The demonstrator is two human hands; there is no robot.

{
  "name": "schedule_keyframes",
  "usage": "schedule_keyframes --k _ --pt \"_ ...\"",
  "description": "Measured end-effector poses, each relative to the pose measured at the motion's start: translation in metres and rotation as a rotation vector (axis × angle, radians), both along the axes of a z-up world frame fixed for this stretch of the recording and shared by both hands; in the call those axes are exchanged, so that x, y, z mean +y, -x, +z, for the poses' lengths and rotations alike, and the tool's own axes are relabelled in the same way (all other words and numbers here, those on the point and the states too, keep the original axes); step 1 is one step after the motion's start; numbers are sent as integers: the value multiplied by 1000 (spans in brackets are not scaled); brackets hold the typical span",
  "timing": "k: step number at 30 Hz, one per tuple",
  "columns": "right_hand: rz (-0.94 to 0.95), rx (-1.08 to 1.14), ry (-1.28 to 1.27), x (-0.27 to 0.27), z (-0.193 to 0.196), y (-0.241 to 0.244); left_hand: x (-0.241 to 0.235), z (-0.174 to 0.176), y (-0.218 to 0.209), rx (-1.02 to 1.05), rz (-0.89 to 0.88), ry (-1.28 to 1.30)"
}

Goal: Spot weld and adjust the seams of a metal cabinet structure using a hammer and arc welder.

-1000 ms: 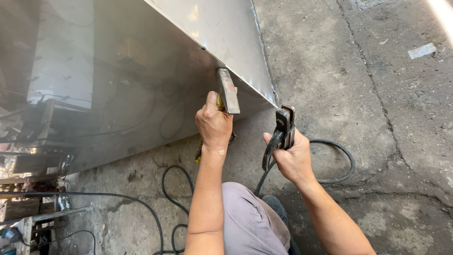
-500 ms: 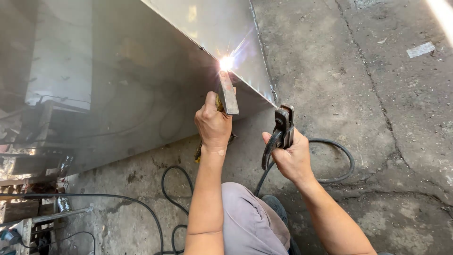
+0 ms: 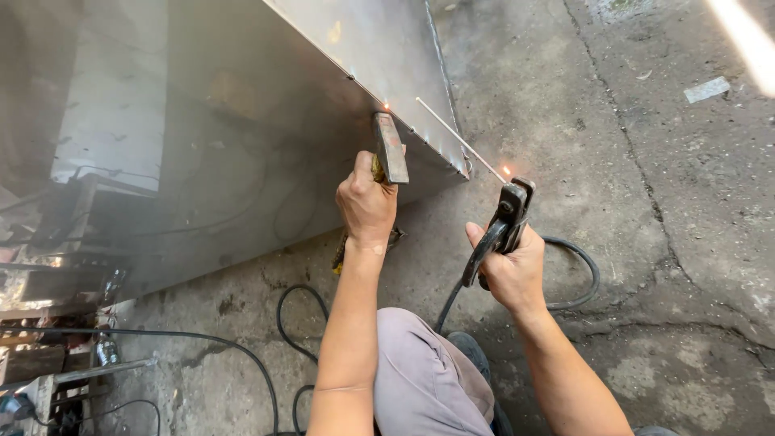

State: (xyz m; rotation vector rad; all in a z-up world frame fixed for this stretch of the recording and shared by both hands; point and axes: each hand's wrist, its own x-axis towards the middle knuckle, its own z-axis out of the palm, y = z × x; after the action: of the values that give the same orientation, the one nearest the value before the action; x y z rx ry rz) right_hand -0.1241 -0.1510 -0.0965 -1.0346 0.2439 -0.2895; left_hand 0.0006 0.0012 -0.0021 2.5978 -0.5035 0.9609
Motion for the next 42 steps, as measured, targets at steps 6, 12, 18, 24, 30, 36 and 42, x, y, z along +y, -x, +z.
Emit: schedule_keyframes --k 6,12,18,24,30,36,42 --pt "-24 -20 47 -5 3 13 8 -13 -10 40 65 -140" --pt "-73 -7 67 -10 8 17 -3 4 -3 59 35 -151" --pt "-70 -9 37 -8 14 22 -12 2 0 14 -7 -85" --pt "-59 -65 84 -10 13 25 -2 -3 1 33 17 -31" --pt "-104 -240 419 -11 -2 27 18 -36 -2 103 30 -84" --pt "-1 -2 287 4 -2 19 19 -36 -6 30 17 -109" --pt "-53 -36 322 16 5 7 21 -34 -8 76 39 -127"
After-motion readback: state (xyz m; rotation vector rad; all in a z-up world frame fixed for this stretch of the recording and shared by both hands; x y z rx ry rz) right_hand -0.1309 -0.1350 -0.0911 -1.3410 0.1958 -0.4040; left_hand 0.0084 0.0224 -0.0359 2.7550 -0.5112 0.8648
